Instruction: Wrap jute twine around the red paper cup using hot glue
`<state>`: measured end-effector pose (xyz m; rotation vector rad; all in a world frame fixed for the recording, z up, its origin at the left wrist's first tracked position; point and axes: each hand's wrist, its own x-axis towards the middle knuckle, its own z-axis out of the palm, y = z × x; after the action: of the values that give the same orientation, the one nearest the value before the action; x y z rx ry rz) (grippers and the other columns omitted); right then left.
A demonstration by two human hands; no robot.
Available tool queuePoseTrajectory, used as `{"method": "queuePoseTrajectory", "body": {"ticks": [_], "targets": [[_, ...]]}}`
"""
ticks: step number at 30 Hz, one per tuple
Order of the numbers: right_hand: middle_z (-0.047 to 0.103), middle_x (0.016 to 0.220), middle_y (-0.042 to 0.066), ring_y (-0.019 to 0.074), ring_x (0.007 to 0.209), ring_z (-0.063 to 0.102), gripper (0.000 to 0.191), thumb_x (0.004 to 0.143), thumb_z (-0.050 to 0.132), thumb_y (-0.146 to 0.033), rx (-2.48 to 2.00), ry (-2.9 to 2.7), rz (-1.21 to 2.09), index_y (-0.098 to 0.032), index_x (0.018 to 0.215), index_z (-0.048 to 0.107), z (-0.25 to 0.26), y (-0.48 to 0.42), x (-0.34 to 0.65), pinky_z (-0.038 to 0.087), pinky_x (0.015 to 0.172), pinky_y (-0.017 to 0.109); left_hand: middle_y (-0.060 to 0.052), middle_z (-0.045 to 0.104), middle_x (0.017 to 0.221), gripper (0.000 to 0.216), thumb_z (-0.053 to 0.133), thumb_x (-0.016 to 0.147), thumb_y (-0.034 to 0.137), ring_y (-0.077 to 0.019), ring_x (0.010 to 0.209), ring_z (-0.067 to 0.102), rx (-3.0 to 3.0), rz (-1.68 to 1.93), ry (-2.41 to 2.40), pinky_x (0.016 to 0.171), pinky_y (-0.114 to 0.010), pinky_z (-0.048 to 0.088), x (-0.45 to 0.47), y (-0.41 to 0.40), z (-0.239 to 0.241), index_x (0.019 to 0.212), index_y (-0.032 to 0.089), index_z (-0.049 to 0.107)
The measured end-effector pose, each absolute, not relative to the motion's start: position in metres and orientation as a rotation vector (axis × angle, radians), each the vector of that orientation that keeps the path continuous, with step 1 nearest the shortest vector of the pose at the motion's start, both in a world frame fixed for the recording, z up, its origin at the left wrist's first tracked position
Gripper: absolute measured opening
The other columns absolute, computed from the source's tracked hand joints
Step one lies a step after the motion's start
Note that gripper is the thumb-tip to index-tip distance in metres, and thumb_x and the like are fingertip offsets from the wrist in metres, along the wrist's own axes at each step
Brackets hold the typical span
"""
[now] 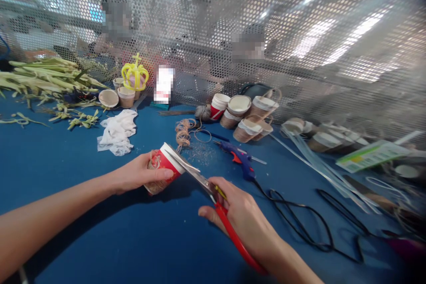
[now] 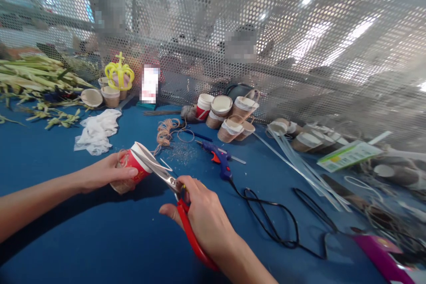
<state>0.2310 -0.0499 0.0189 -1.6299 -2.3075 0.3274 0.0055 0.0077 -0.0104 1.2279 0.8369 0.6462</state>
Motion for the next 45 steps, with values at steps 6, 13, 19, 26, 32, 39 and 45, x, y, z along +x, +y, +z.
{"method": "queuePoseTrajectory", "body": {"ticks": [6,13,19,26,32,39,45], "targets": [[0.054,0.060,-0.004,0.0110,0.049,0.046,0.021,0.074,0.059,-0.038,-1.640,-2.294,0.308,-0.021,0.082,0.051,0.019,-0.052,0.231,0.038,0.049,0.023,-0.003,0.060,0.076,0.043,0.066,0.067,0.041,-0.0123,0.064,0.056,1.186,0.676,0.765,0.059,-0.024,0.043,0.002,0.010,-0.006,0.097,0.015,0.050],[0.057,0.068,-0.001,0.0126,0.055,0.049,0.032,0.069,0.063,-0.042,-1.602,-2.300,0.348,-0.019,0.088,0.049,0.021,-0.052,0.232,0.041,0.053,0.024,-0.010,0.060,0.083,0.050,0.061,0.068,0.050,-0.0178,0.062,0.060,1.001,0.538,0.609,0.050,-0.027,0.047,-0.001,0.011,-0.006,0.101,0.014,0.050],[0.059,0.085,0.006,0.0170,0.071,0.055,0.052,0.060,0.071,-0.045,-1.566,-2.328,0.395,-0.017,0.097,0.046,0.020,-0.049,0.230,0.045,0.064,0.028,-0.001,0.058,0.071,0.045,0.065,0.067,0.042,-0.0123,0.057,0.056,1.173,0.594,0.786,0.049,-0.023,0.043,0.006,0.005,-0.006,0.099,0.015,0.048],[0.057,0.069,-0.001,0.0130,0.057,0.051,0.027,0.071,0.063,-0.036,-1.591,-2.319,0.334,-0.020,0.087,0.048,0.017,-0.051,0.230,0.041,0.054,0.024,0.000,0.058,0.074,0.047,0.067,0.066,0.038,-0.0119,0.062,0.054,1.228,0.658,0.859,0.059,-0.026,0.042,0.006,0.005,-0.004,0.102,0.015,0.047],[0.054,0.061,-0.004,0.0110,0.050,0.045,0.021,0.074,0.059,-0.039,-1.631,-2.277,0.317,-0.021,0.083,0.051,0.020,-0.052,0.231,0.038,0.050,0.023,-0.004,0.062,0.086,0.059,0.070,0.062,0.042,-0.0150,0.072,0.057,1.148,0.717,0.717,0.067,-0.027,0.043,0.001,0.010,-0.002,0.110,0.017,0.046],[0.056,0.066,-0.002,0.0120,0.054,0.049,0.026,0.072,0.061,-0.040,-1.609,-2.278,0.320,-0.021,0.084,0.050,0.019,-0.051,0.232,0.040,0.053,0.023,-0.010,0.064,0.073,0.058,0.043,0.073,0.063,-0.0192,0.062,0.060,0.901,0.566,0.652,0.054,-0.030,0.046,0.002,0.014,-0.010,0.095,0.012,0.057],[0.059,0.080,0.002,0.0165,0.067,0.055,0.043,0.063,0.068,-0.043,-1.550,-2.299,0.305,-0.020,0.093,0.047,0.017,-0.048,0.232,0.044,0.061,0.027,-0.003,0.060,0.071,0.046,0.051,0.075,0.054,-0.0140,0.058,0.057,1.039,0.694,0.756,0.050,-0.024,0.045,0.008,0.005,-0.010,0.104,0.018,0.053]]}}
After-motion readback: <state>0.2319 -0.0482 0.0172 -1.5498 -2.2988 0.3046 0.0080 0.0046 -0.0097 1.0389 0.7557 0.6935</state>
